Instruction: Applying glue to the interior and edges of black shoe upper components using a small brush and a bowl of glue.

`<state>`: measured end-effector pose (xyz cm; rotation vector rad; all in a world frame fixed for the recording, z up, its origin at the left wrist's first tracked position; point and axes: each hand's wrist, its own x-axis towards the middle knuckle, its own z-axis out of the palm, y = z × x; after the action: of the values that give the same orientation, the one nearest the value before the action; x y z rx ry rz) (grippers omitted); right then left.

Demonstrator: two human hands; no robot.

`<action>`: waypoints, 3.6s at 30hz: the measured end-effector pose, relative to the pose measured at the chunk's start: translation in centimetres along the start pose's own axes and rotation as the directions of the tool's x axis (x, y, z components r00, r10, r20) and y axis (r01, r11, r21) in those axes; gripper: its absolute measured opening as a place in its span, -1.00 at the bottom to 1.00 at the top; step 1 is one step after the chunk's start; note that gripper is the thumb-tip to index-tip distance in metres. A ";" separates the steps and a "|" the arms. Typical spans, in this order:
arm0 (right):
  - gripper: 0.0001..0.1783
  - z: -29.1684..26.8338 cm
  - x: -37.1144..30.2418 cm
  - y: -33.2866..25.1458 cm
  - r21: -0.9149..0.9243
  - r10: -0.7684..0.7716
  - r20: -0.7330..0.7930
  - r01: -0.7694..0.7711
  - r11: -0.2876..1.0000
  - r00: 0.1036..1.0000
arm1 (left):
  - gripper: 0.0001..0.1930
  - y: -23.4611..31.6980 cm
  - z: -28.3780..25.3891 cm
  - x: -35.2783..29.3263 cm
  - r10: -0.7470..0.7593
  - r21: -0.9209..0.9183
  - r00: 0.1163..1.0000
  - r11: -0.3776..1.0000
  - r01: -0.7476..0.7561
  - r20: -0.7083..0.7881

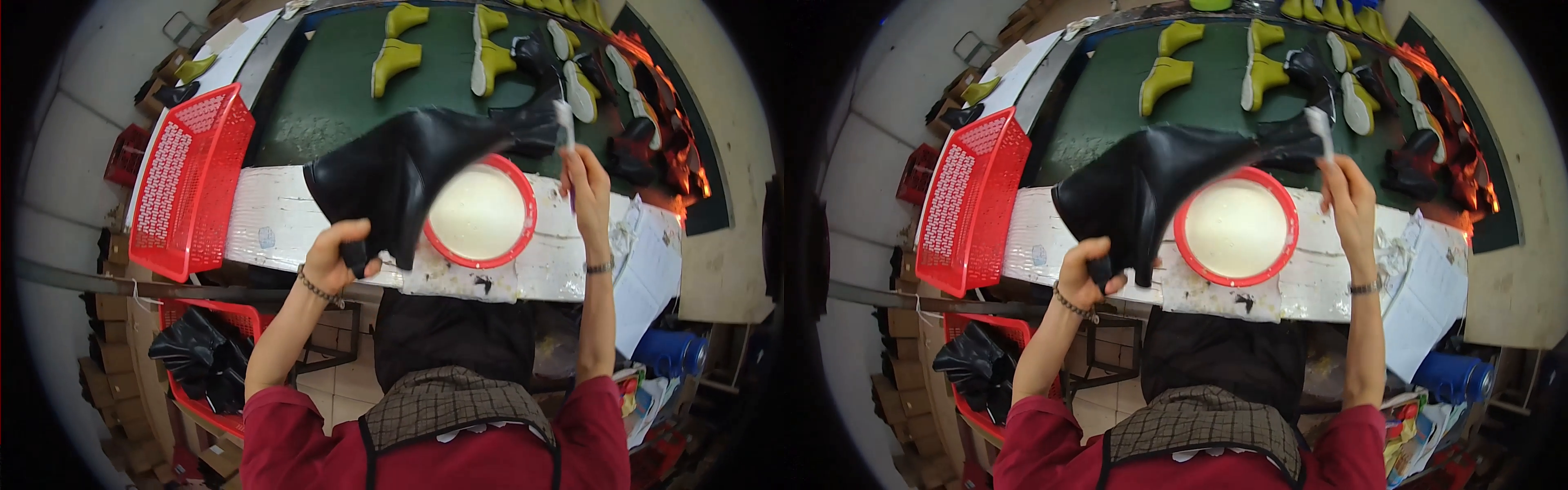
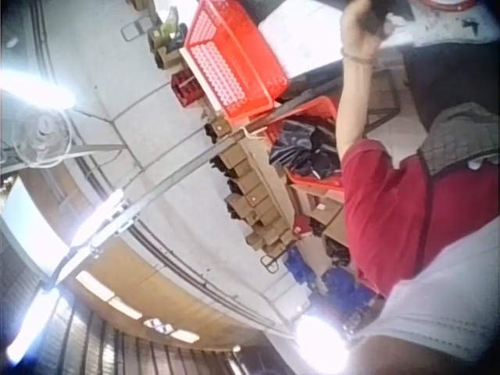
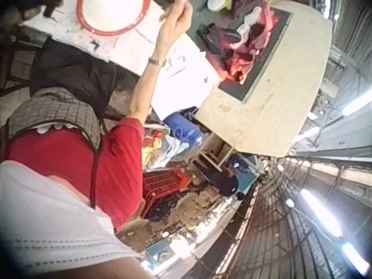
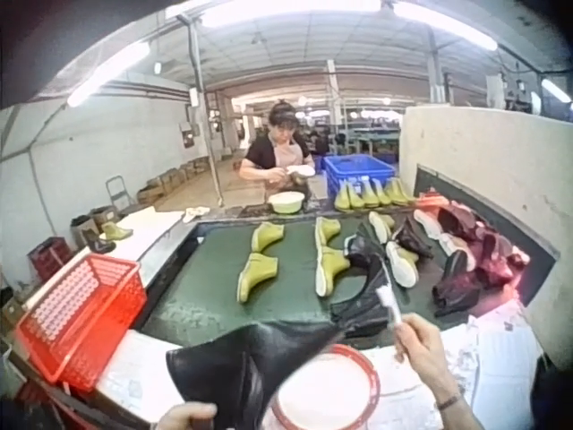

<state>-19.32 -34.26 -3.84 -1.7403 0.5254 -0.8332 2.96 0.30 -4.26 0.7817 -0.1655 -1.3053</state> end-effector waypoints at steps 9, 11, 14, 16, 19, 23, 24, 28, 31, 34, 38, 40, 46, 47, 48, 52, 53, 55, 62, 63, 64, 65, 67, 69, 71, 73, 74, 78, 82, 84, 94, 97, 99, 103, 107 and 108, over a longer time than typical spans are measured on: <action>-0.71 0.4 -6.0 9.1 0.225 0.285 -0.369 -0.212 0.951 0.885 | -0.83 4.5 -3.2 17.4 0.099 0.019 0.993 0.995 -0.098 -0.061; -0.72 0.3 -6.2 9.6 0.198 0.274 -0.371 -0.213 0.957 0.888 | -0.80 4.9 -3.7 22.9 0.108 0.071 0.990 0.992 -0.102 -0.095; -0.75 0.6 -6.1 9.9 0.143 0.307 -0.384 -0.272 0.952 0.871 | -0.69 5.1 -3.3 32.2 0.272 0.085 0.940 0.962 -0.260 -0.207; -0.73 0.5 -6.3 10.3 0.080 0.246 -0.405 -0.234 0.969 0.881 | -0.58 5.0 -3.4 37.2 0.436 0.026 0.864 0.895 -0.445 -0.250; -0.80 0.6 -6.0 10.8 0.166 0.272 -0.475 -0.218 0.962 0.837 | -0.45 5.8 -3.4 39.6 0.387 0.285 0.866 0.909 -0.303 -0.316; -0.75 -0.2 -5.8 10.2 0.252 0.287 -0.454 -0.188 0.949 0.844 | -0.23 3.9 0.0 32.3 0.458 0.449 0.887 0.806 -0.387 -0.057; -0.75 0.1 -5.7 10.2 0.253 0.295 -0.419 -0.201 0.946 0.859 | -0.30 4.0 -0.4 28.0 0.512 0.449 0.858 0.761 -0.467 0.025; -0.70 0.6 -5.4 10.4 0.273 0.284 -0.373 -0.188 0.943 0.883 | -0.58 3.9 0.5 6.4 0.770 0.573 0.629 0.566 -0.593 -0.109; -0.68 1.0 -5.5 9.8 0.259 0.266 -0.355 -0.179 0.949 0.896 | -0.77 3.1 -3.3 -6.1 0.949 0.823 0.160 0.316 -0.473 -0.272; -0.67 0.2 -6.0 9.4 0.224 0.261 -0.403 -0.182 0.957 0.877 | -0.84 3.5 -9.0 -15.1 0.910 0.956 -0.415 0.114 0.270 0.009; -0.68 -0.3 -6.3 9.9 0.201 0.245 -0.379 -0.179 0.963 0.892 | -0.29 2.1 -21.5 -29.8 0.857 0.228 -0.513 0.493 0.839 0.035; -0.71 0.3 -6.3 10.3 0.195 0.271 -0.364 -0.212 0.958 0.891 | -0.10 1.1 -25.6 -37.0 0.667 0.204 -0.648 0.737 0.644 -0.368; -0.70 0.8 -6.2 9.6 0.143 0.281 -0.393 -0.243 0.959 0.876 | -0.43 0.7 -26.5 -41.0 0.763 0.709 -0.500 0.611 0.352 -0.409; -0.67 0.8 -6.2 9.4 0.200 0.244 -0.389 -0.177 0.964 0.888 | -0.46 0.9 -25.4 -40.6 0.803 0.852 -0.434 0.506 0.134 -0.408; -0.64 -0.5 -6.5 10.3 0.190 0.237 -0.393 -0.174 0.966 0.888 | -0.49 1.3 -21.4 -34.4 0.811 0.855 -0.464 0.484 0.188 -0.357; -0.64 0.4 -5.7 10.1 0.310 0.310 -0.349 -0.204 0.929 0.884 | -0.53 3.4 -5.4 -28.7 0.957 0.959 -0.060 0.283 0.011 -0.282; -0.66 0.3 -5.7 9.7 0.311 0.309 -0.333 -0.206 0.928 0.891 | -0.54 4.1 -3.8 -27.5 0.964 0.965 0.097 0.238 0.108 -0.249; -0.67 0.1 -5.9 8.7 0.302 0.318 -0.281 -0.231 0.925 0.905 | -0.49 5.2 -4.9 -23.3 0.890 0.965 0.372 0.231 0.127 -0.262; -0.87 0.7 -8.0 -0.3 -0.623 -0.097 -0.018 0.065 0.779 0.995 | -0.46 3.9 -11.3 -3.0 0.440 0.980 0.884 -0.180 -0.085 0.157; -0.87 0.5 -8.3 -1.1 -0.632 -0.095 -0.039 0.049 0.774 0.995 | -0.39 3.0 -10.2 -1.0 0.488 0.911 0.868 -0.393 0.123 0.094; -0.87 0.4 -8.6 -1.6 -0.695 -0.084 -0.002 0.059 0.717 0.996 | -0.28 2.3 -9.1 0.7 0.500 0.930 0.865 -0.333 0.155 0.035; -0.87 0.2 -8.9 -1.9 -0.753 -0.067 0.034 0.069 0.654 0.997 | -0.15 1.5 -7.7 2.4 0.507 0.944 0.862 -0.272 0.188 -0.026; -0.87 0.6 -9.2 -2.9 -0.781 -0.073 0.071 0.101 0.616 0.995 | 0.11 -0.4 -6.0 4.0 0.590 0.955 0.798 -0.288 0.065 0.123; -0.87 0.9 -9.4 -3.6 -0.802 -0.083 0.121 0.146 0.578 0.989 | 0.35 -1.7 -5.2 5.1 0.590 0.875 0.787 -0.462 0.144 0.182; -0.87 1.4 -10.1 -4.0 -0.828 -0.062 0.189 0.193 0.527 0.980 | 0.29 -2.3 -4.8 6.1 0.632 0.818 0.755 -0.519 0.248 0.172; -0.87 1.6 -10.6 -4.5 -0.765 -0.041 0.149 0.142 0.629 0.988 | 0.19 -1.1 -5.0 5.9 0.642 0.872 0.756 -0.434 0.226 0.124; -0.86 1.5 -10.9 -4.7 -0.696 -0.006 0.102 0.076 0.714 0.995 | 0.10 -0.4 -4.8 5.7 0.639 0.919 0.764 -0.346 0.188 0.084; -0.84 -0.1 -11.4 -2.6 -0.644 0.094 0.055 -0.037 0.764 0.994 | -0.43 2.9 -4.3 3.6 0.591 0.951 0.804 0.212 -0.227 0.060; -0.81 -0.2 -10.9 -2.2 -0.559 0.058 -0.006 -0.051 0.828 0.998 | -0.73 3.4 2.2 0.8 0.245 0.844 0.951 0.535 0.031 -0.190; -0.80 1.1 -9.0 -3.7 -0.349 -0.216 0.014 0.207 0.914 0.976 | -0.74 3.3 4.7 0.1 0.155 0.867 0.973 0.493 0.072 -0.168; -0.74 2.8 -5.3 -5.5 -0.385 -0.393 0.313 0.494 0.780 0.865 | -0.80 2.9 8.4 -0.7 0.077 0.850 0.994 0.526 0.027 -0.080; -0.76 3.6 -6.5 -5.2 -0.393 -0.389 0.238 0.455 0.799 0.890 | -0.84 2.1 8.4 -1.0 0.295 0.865 0.953 0.494 -0.089 -0.071; -0.75 4.3 -7.1 -5.3 -0.391 -0.408 0.184 0.447 0.805 0.895 | -0.84 1.4 8.6 -0.8 0.507 0.874 0.862 0.431 -0.226 -0.027; -0.74 5.2 -8.3 -5.4 -0.373 -0.396 0.156 0.425 0.825 0.905 | -0.86 1.2 8.4 -0.2 0.593 0.866 0.804 0.424 -0.264 -0.045; -0.75 4.6 -7.9 -5.6 -0.323 -0.338 0.151 0.369 0.871 0.929 | -0.84 2.7 7.3 0.2 0.330 0.817 0.942 0.558 -0.143 -0.061; -0.77 4.0 -7.2 -5.7 -0.346 -0.346 0.166 0.383 0.856 0.924 | -0.83 2.9 7.3 0.3 0.240 0.784 0.970 0.610 -0.116 -0.043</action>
<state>-21.32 -24.85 -1.10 -2.2701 0.2992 -0.9482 1.52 -2.86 2.76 1.5622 -0.7184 -0.9418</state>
